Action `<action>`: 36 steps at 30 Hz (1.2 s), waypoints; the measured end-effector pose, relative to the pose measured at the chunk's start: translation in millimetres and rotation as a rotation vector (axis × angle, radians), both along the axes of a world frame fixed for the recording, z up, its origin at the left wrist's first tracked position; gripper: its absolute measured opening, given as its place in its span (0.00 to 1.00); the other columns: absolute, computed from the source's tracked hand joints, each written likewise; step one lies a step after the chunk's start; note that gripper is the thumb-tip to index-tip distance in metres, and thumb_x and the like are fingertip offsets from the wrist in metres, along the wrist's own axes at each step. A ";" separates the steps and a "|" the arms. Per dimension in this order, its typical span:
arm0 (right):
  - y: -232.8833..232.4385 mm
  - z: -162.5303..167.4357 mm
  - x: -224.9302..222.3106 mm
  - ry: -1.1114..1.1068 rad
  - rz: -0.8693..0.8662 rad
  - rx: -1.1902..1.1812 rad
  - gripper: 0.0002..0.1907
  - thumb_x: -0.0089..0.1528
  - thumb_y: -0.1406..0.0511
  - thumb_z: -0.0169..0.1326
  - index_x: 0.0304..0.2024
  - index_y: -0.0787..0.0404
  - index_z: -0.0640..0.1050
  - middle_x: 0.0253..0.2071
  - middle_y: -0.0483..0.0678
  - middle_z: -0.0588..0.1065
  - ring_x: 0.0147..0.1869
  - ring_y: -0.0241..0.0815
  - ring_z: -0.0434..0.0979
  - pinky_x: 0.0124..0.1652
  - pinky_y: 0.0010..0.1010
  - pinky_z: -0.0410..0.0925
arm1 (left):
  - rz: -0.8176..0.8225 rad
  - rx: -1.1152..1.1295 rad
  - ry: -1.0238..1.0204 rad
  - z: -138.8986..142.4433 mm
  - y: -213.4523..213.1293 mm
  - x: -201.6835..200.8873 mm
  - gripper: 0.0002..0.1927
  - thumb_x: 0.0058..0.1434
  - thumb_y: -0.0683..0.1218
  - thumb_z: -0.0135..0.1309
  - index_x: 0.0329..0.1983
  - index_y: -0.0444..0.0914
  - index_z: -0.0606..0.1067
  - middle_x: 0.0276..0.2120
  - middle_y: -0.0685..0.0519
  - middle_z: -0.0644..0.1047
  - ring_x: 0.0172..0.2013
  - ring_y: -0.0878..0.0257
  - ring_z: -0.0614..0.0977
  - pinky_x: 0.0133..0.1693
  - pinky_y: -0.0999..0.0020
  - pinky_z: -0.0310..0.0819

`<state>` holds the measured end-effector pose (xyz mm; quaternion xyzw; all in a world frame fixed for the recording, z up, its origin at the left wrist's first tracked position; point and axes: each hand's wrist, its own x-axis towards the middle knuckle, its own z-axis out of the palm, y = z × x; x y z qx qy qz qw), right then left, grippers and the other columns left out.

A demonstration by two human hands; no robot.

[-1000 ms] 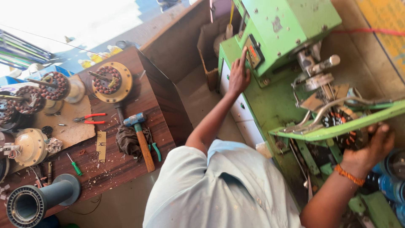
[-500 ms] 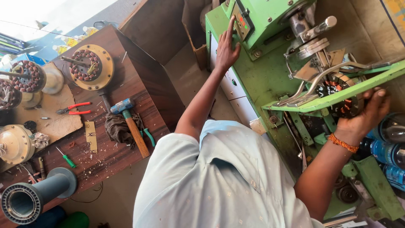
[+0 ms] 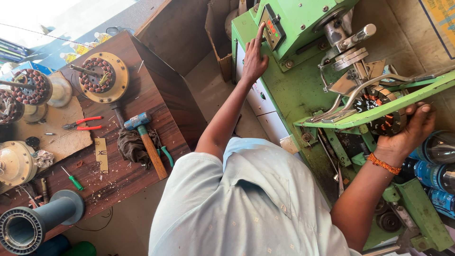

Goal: The person places an electric motor armature with copper windings into a green bench-top winding machine, secures it, and operates the machine to wind the coils. They then remove the finished armature and set it on the workbench with other completed armatures, and load the next one.

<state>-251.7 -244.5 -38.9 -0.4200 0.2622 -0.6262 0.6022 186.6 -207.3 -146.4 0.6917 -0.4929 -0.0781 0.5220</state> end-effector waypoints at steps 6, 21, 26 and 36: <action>1.2 0.4 0.8 0.016 -0.030 0.002 0.13 0.79 0.62 0.59 0.45 0.61 0.70 0.36 0.44 0.67 0.42 0.35 0.68 0.48 0.28 0.68 | -0.005 -0.015 -0.007 0.4 2.0 -1.9 0.53 0.51 0.37 0.51 0.80 0.48 0.44 0.55 0.47 0.73 0.51 0.47 0.71 0.62 0.55 0.65; 2.6 4.1 2.9 0.018 -0.036 0.021 0.13 0.77 0.61 0.61 0.48 0.60 0.71 0.38 0.44 0.69 0.42 0.34 0.68 0.48 0.27 0.68 | -0.049 -0.005 0.046 5.3 1.1 -2.4 0.54 0.52 0.39 0.53 0.80 0.45 0.41 0.54 0.43 0.70 0.54 0.46 0.72 0.62 0.53 0.63; 5.0 5.9 5.2 0.009 -0.040 0.025 0.13 0.76 0.61 0.61 0.48 0.59 0.71 0.38 0.44 0.69 0.42 0.34 0.68 0.47 0.26 0.68 | 0.041 0.113 0.022 4.3 -2.7 -4.1 0.52 0.54 0.35 0.47 0.82 0.50 0.45 0.55 0.45 0.71 0.55 0.47 0.72 0.66 0.54 0.65; 9.1 13.0 12.6 0.029 -0.048 0.023 0.12 0.77 0.61 0.59 0.47 0.60 0.71 0.37 0.44 0.69 0.42 0.33 0.68 0.50 0.28 0.71 | 0.085 0.027 -0.016 -4.6 -5.7 -8.7 0.54 0.49 0.33 0.45 0.81 0.49 0.46 0.57 0.44 0.70 0.55 0.46 0.71 0.64 0.52 0.65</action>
